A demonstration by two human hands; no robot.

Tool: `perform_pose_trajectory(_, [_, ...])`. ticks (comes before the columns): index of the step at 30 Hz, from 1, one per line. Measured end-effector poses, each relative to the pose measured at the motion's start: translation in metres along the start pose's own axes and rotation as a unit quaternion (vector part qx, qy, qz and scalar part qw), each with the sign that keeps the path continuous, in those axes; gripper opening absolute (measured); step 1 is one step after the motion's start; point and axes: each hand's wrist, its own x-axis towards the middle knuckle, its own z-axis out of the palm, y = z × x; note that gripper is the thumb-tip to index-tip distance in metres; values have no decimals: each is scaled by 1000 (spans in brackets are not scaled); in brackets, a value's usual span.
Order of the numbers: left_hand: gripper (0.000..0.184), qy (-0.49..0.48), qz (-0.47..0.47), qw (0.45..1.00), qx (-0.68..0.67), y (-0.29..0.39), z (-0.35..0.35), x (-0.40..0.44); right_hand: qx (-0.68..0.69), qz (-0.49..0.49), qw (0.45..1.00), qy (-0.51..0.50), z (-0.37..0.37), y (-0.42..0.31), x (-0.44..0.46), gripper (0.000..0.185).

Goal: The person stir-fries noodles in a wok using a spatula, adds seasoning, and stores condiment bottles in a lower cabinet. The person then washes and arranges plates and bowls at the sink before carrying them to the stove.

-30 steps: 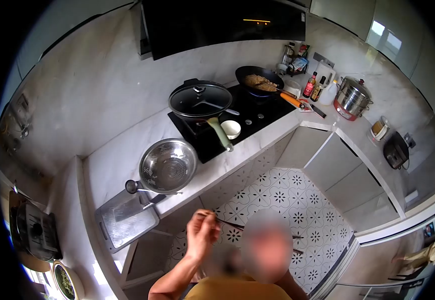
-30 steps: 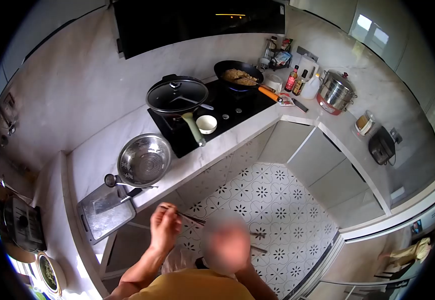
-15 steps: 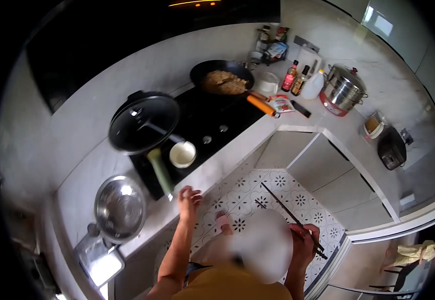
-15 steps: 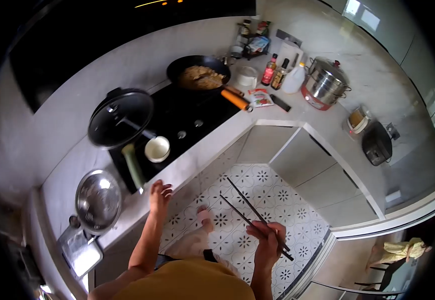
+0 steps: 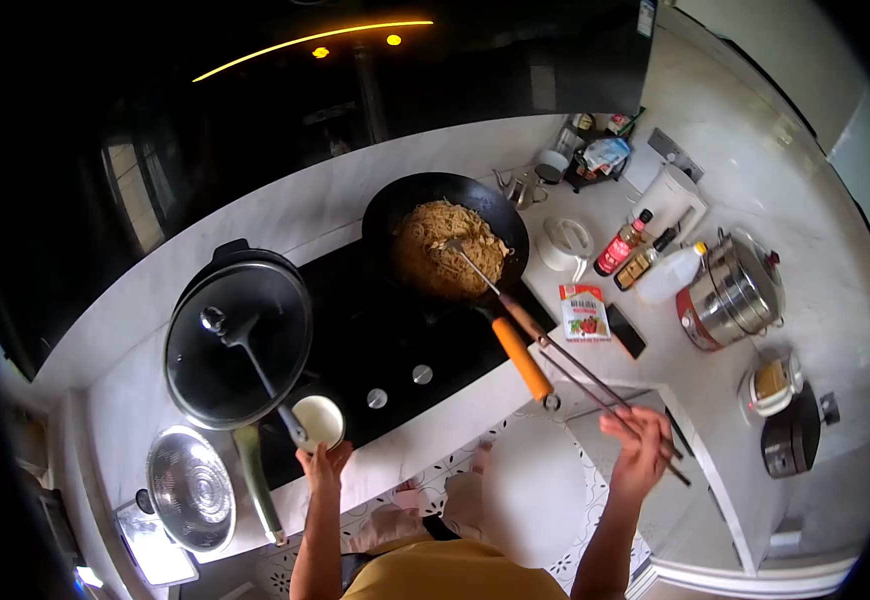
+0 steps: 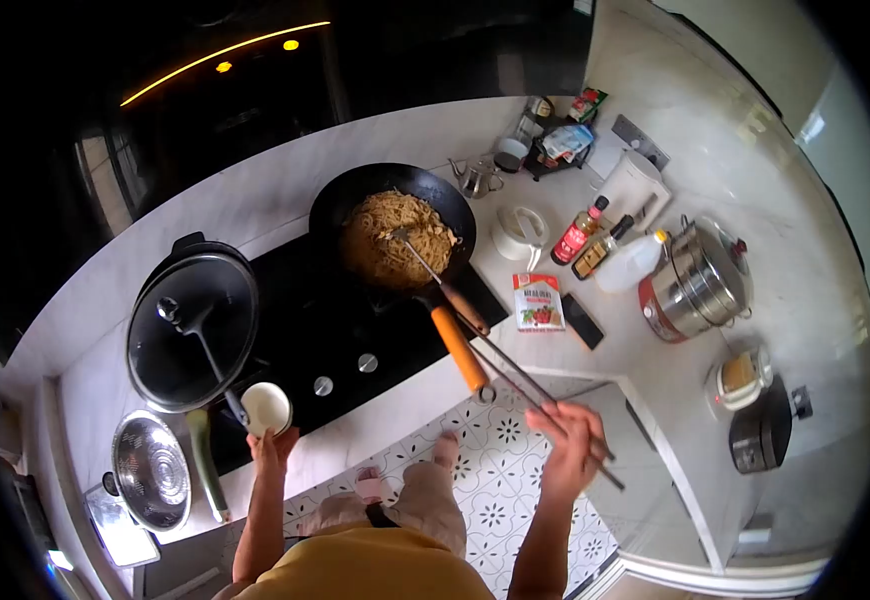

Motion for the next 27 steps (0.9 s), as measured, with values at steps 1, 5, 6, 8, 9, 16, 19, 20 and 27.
perform_pose_trajectory(1, [41, 35, 11, 999, -16, -2, 7, 1, 32, -20, 999, -37, 11, 12, 30, 20])
perform_pose_trajectory(5, [40, 69, 33, 991, -109, -4, 30, -12, -3, -12, 987, -157, 50, 83, 147, 21])
perform_pose_trajectory(6, [45, 118, 37, 983, -137, -8, 45, -24, -40, -9, 984, -175, 66, 96, 171, 28])
perform_pose_trajectory(8, [48, 140, 55, 975, -161, -16, 68, -47, -41, 12, 966, -256, 89, 125, 211, 29])
perform_pose_trajectory(9, [51, 145, 72, 970, -183, -19, 81, -55, -41, 25, 954, -297, 100, 138, 229, 27])
perform_pose_trajectory(16, [51, 203, 35, 951, -232, -30, 143, -106, -13, 39, 928, -372, 150, 194, 282, 15])
perform_pose_trajectory(19, [51, 195, 29, 946, -258, -23, 162, -113, -83, 1, 917, -391, 160, 215, 292, 21])
perform_pose_trajectory(20, [50, 194, 35, 945, -259, -19, 168, -113, -70, 19, 925, -372, 165, 218, 293, 26])
perform_pose_trajectory(27, [48, 171, 84, 959, -210, 3, 192, -110, 89, 175, 952, -233, 170, 233, 302, 34])
